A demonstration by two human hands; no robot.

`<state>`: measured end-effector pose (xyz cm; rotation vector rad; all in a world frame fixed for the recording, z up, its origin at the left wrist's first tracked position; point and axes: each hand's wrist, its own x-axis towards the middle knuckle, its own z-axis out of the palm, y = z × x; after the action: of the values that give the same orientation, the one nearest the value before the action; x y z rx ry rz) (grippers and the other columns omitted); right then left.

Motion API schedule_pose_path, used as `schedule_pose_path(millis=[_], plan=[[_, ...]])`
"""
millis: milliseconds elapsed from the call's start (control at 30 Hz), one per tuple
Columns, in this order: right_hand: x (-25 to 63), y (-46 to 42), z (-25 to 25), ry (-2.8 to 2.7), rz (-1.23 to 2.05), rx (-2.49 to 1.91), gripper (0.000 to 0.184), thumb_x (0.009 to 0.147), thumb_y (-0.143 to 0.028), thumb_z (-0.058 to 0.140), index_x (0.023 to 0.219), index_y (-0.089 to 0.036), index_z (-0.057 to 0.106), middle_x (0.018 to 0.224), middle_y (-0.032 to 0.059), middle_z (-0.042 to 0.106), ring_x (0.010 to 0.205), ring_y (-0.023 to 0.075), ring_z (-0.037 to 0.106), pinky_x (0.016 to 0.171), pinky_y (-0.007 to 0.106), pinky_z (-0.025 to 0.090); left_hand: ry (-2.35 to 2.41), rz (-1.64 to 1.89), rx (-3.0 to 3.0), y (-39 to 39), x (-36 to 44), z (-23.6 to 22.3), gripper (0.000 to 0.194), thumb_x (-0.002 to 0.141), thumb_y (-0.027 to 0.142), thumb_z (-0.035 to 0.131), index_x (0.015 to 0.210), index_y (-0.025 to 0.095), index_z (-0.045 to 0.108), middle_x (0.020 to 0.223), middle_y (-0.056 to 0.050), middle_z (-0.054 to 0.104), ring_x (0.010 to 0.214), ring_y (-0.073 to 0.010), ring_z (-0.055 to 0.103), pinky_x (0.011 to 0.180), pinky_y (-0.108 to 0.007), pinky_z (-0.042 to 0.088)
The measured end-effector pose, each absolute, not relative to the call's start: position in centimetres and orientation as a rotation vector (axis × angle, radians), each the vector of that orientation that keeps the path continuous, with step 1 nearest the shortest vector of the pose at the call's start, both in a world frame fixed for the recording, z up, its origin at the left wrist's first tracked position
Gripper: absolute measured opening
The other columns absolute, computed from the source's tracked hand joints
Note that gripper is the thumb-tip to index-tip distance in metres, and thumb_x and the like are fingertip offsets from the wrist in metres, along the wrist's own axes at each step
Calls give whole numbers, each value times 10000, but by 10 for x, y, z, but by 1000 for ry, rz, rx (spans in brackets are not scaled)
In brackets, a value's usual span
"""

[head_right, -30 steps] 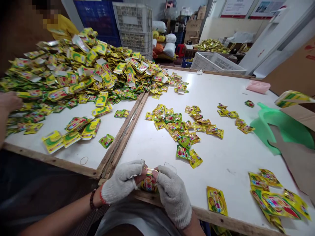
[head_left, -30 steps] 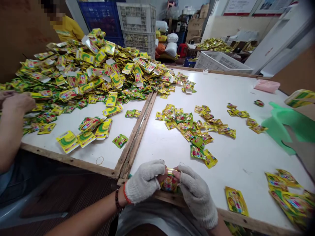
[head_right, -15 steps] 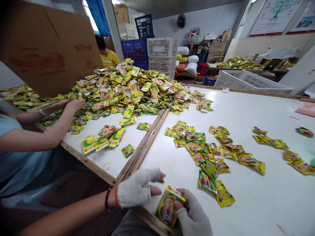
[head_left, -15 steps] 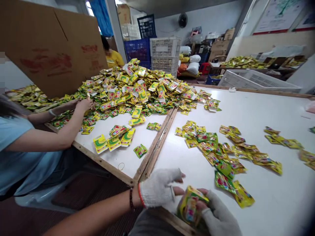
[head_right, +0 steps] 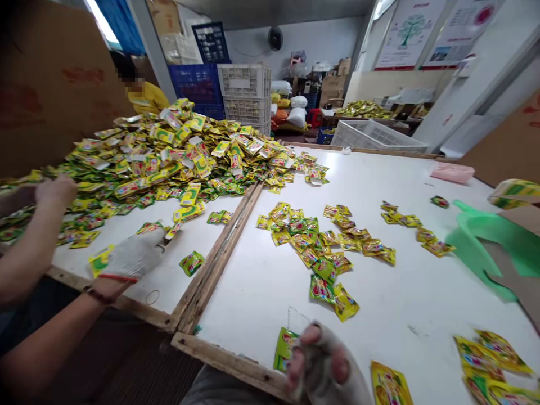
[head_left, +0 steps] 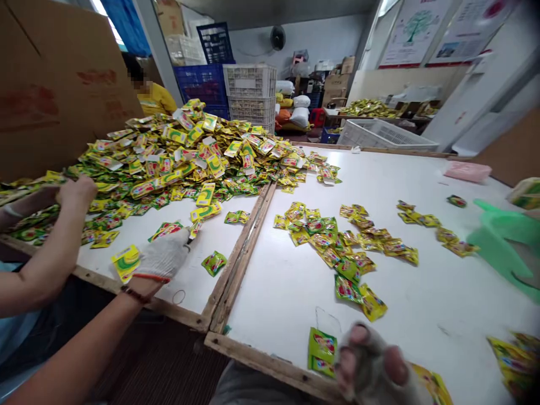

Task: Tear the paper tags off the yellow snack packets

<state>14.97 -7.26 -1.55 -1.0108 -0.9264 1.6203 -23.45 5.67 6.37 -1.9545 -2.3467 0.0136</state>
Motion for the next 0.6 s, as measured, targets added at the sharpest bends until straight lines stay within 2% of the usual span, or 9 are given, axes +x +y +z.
schedule_pose_path(millis=[67,167,233,367,467,533,600], plan=[[124,-66,-5,-1087,1500,-1096,455,741,-654,547,902,-233,615,729,83,685,639,231,661,545,335,531,-2105,-96,-1956,38,-219,78,298,894,274,322,1008,138,561,827,-89,608,758,-244,586,677,-329,424],[96,-53,5,-1357,1080,-1255,208,785,-355,625,935,-212,637,949,92,688,795,217,657,671,319,542,-1669,-356,-2214,15,-181,90,242,832,159,384,985,170,571,901,-77,614,864,-236,564,786,-339,426],[85,-47,7,-1522,827,-1267,196,752,-240,629,945,-210,644,1056,97,664,862,220,643,702,316,538,-1466,-450,-2459,9,-152,88,243,817,112,393,952,182,583,906,-76,624,870,-223,560,817,-337,427],[78,-45,1,-1698,745,-1328,248,752,-178,592,996,-205,628,1071,91,654,948,228,618,737,321,536,-1479,-437,-2686,16,-121,79,250,814,90,415,985,184,572,973,-81,606,919,-228,550,802,-344,435],[83,-48,-7,-1743,789,-1415,246,779,-180,546,1010,-210,622,999,72,657,910,219,619,769,342,526,-1716,-399,-2752,16,-136,76,188,837,244,492,1001,182,561,1043,-90,579,979,-232,548,829,-331,443],[86,-50,-12,-1746,834,-1479,227,793,-198,530,999,-215,624,941,59,656,864,211,622,769,348,519,-1943,-310,-2735,7,-155,70,438,755,387,615,1128,181,513,1150,-111,548,1044,-263,542,876,-349,443],[86,-50,-16,-1738,901,-1519,216,806,-218,520,996,-216,622,911,52,655,848,205,621,761,338,516,-2142,-224,-2650,-6,-171,57,734,642,438,706,1265,179,418,1259,-141,498,1135,-310,504,936,-385,425]])
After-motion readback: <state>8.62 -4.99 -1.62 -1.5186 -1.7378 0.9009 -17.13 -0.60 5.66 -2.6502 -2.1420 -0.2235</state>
